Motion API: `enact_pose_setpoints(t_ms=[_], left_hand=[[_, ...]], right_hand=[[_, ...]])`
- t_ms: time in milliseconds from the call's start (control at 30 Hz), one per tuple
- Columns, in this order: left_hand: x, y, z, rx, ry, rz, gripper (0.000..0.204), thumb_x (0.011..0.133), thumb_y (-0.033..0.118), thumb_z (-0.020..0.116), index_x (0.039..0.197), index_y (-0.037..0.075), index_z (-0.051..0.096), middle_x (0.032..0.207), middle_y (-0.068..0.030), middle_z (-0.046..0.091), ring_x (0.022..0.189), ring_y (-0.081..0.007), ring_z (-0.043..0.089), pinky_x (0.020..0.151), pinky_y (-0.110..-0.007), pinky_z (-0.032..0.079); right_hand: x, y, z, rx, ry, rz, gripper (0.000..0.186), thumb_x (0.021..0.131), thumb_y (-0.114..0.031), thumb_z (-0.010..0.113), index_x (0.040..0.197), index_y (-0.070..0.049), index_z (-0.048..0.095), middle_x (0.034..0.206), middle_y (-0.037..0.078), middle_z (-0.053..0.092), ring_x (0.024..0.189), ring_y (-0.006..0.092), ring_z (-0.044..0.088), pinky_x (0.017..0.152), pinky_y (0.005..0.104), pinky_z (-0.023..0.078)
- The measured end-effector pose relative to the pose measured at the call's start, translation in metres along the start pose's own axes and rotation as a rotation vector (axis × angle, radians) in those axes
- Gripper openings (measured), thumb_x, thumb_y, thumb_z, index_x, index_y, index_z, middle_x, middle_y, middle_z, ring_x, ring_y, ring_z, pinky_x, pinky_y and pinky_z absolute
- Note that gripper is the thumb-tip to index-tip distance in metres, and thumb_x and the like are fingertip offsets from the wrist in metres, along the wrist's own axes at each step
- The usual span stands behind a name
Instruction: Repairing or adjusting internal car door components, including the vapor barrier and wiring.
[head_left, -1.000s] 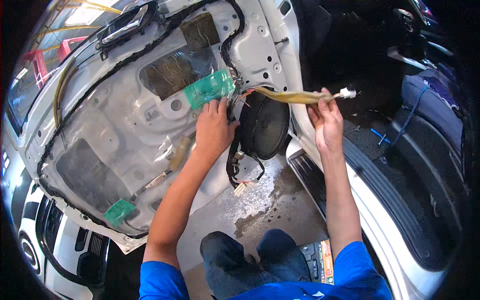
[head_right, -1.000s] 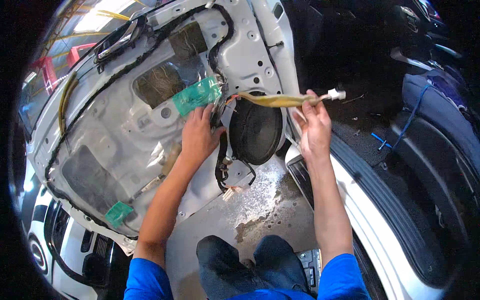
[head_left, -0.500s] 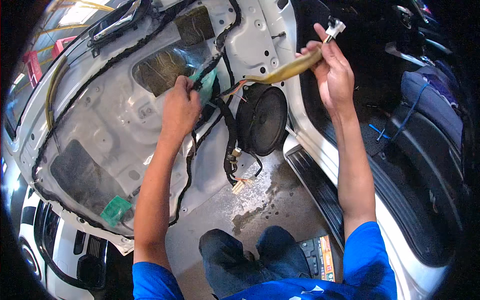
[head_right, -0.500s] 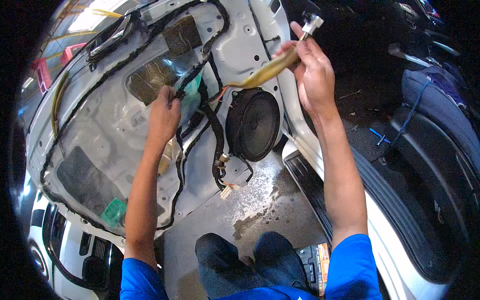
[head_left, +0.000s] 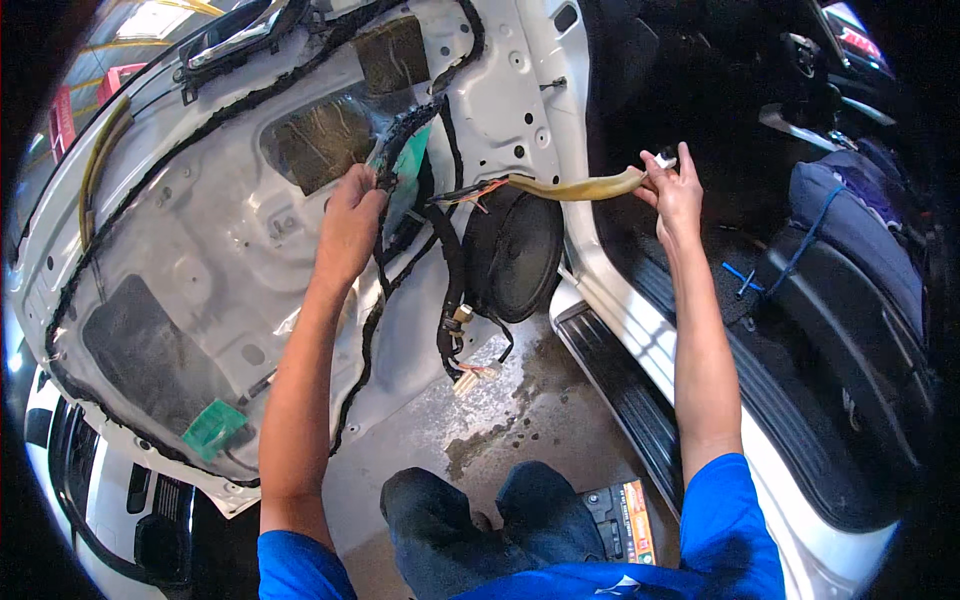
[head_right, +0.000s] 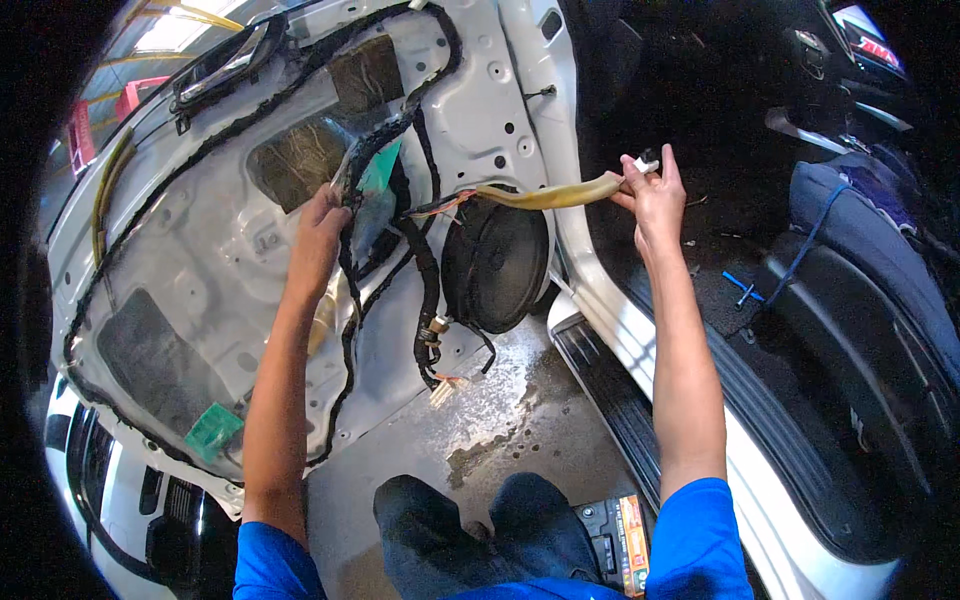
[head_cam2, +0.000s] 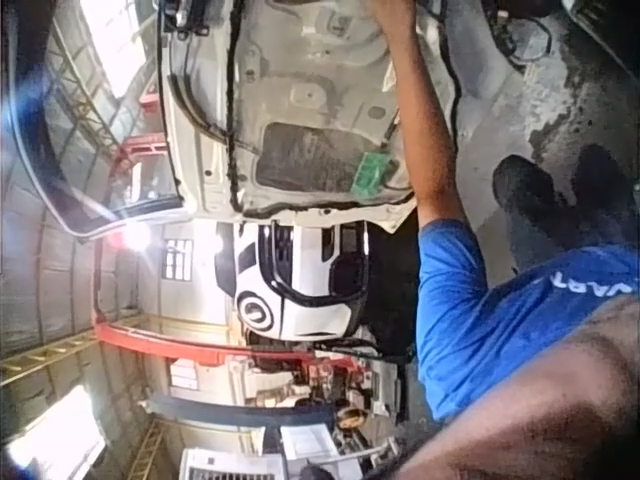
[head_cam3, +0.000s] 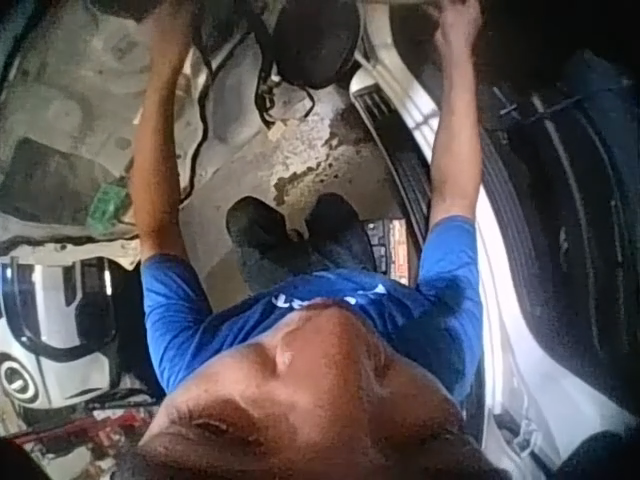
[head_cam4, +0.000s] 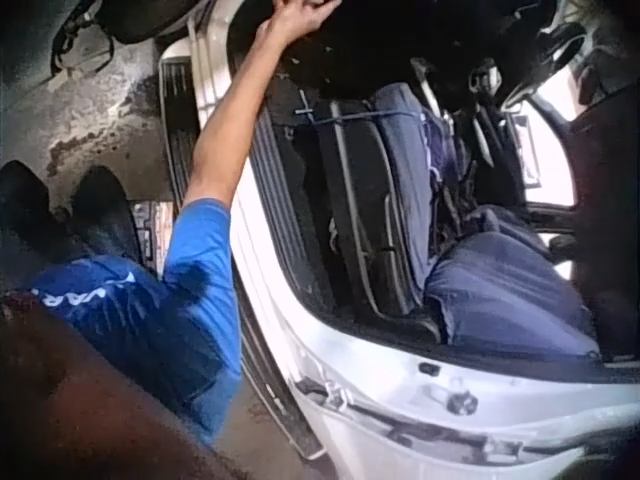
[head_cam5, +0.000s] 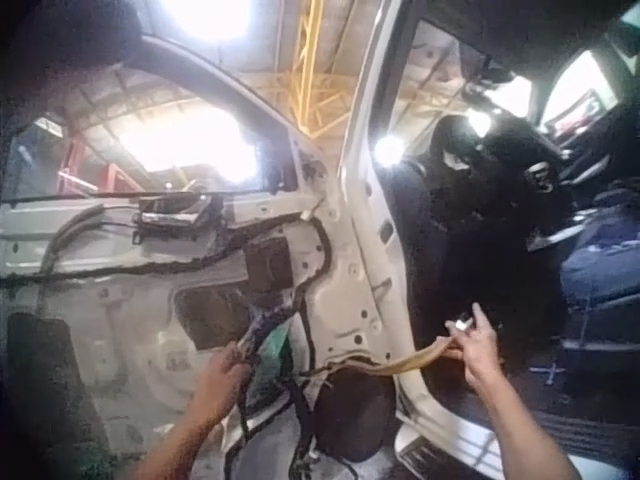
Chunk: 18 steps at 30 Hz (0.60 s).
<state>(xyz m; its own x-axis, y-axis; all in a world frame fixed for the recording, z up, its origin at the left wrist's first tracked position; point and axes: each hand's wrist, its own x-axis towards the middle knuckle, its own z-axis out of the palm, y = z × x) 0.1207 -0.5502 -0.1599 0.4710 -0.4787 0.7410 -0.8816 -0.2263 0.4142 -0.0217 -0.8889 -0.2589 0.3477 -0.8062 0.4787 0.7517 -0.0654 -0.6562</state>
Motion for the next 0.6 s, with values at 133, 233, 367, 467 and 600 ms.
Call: enact_pose_setpoints(t_ms=[133, 233, 367, 467, 600], left_hand=[[-0.007, 0.013, 0.004, 0.034, 0.004, 0.041, 0.016, 0.081, 0.013, 0.047, 0.088, -0.001, 0.045, 0.075, -0.0104, 0.049, 0.072, -0.0187, 0.046, 0.071, -0.032, 0.04], [-0.009, 0.019, 0.008, 0.005, -0.022, 0.003, 0.017, 0.081, 0.013, 0.048, 0.089, -0.001, 0.045, 0.073, -0.0108, 0.049, 0.071, -0.0198, 0.047, 0.07, -0.033, 0.04], [-0.008, 0.016, 0.012, 0.028, -0.037, -0.01, 0.018, 0.08, 0.014, 0.048, 0.089, -0.001, 0.044, 0.073, -0.0126, 0.048, 0.07, -0.0218, 0.047, 0.069, -0.035, 0.04], [-0.008, 0.012, 0.014, 0.042, 0.004, 0.078, 0.018, 0.079, 0.015, 0.048, 0.088, -0.001, 0.042, 0.073, -0.0143, 0.047, 0.069, -0.0227, 0.046, 0.068, -0.034, 0.04], [-0.007, 0.012, 0.015, 0.05, -0.009, 0.079, 0.018, 0.079, 0.015, 0.048, 0.087, 0.0, 0.042, 0.073, -0.0147, 0.045, 0.069, -0.0221, 0.043, 0.068, -0.033, 0.039]], right_hand=[[0.013, 0.014, -0.026, -0.093, -0.136, 0.039, 0.048, 0.087, -0.012, 0.06, 0.13, 0.001, 0.042, 0.096, 0.012, 0.066, 0.076, 0.0153, 0.065, 0.059, 0.0244, 0.054], [0.01, 0.02, -0.039, -0.418, -0.349, 0.226, 0.04, 0.086, -0.012, 0.061, 0.122, 0.002, 0.05, 0.081, 0.008, 0.064, 0.064, 0.0109, 0.062, 0.055, 0.0221, 0.052], [-0.003, 0.026, -0.048, -0.823, -0.6, 0.441, 0.041, 0.08, -0.02, 0.068, 0.112, 0.001, 0.056, 0.075, 0.006, 0.064, 0.058, 0.009, 0.059, 0.05, 0.0216, 0.047], [-0.021, 0.027, -0.048, -0.866, -0.976, 0.483, 0.033, 0.079, -0.027, 0.068, 0.097, 0.0, 0.064, 0.077, 0.005, 0.067, 0.065, 0.0104, 0.062, 0.055, 0.0231, 0.049], [-0.048, 0.022, -0.023, -0.423, -1.018, 0.661, 0.037, 0.087, -0.034, 0.057, 0.099, 0.0, 0.065, 0.075, 0.012, 0.067, 0.064, 0.0121, 0.062, 0.055, 0.0227, 0.05]])
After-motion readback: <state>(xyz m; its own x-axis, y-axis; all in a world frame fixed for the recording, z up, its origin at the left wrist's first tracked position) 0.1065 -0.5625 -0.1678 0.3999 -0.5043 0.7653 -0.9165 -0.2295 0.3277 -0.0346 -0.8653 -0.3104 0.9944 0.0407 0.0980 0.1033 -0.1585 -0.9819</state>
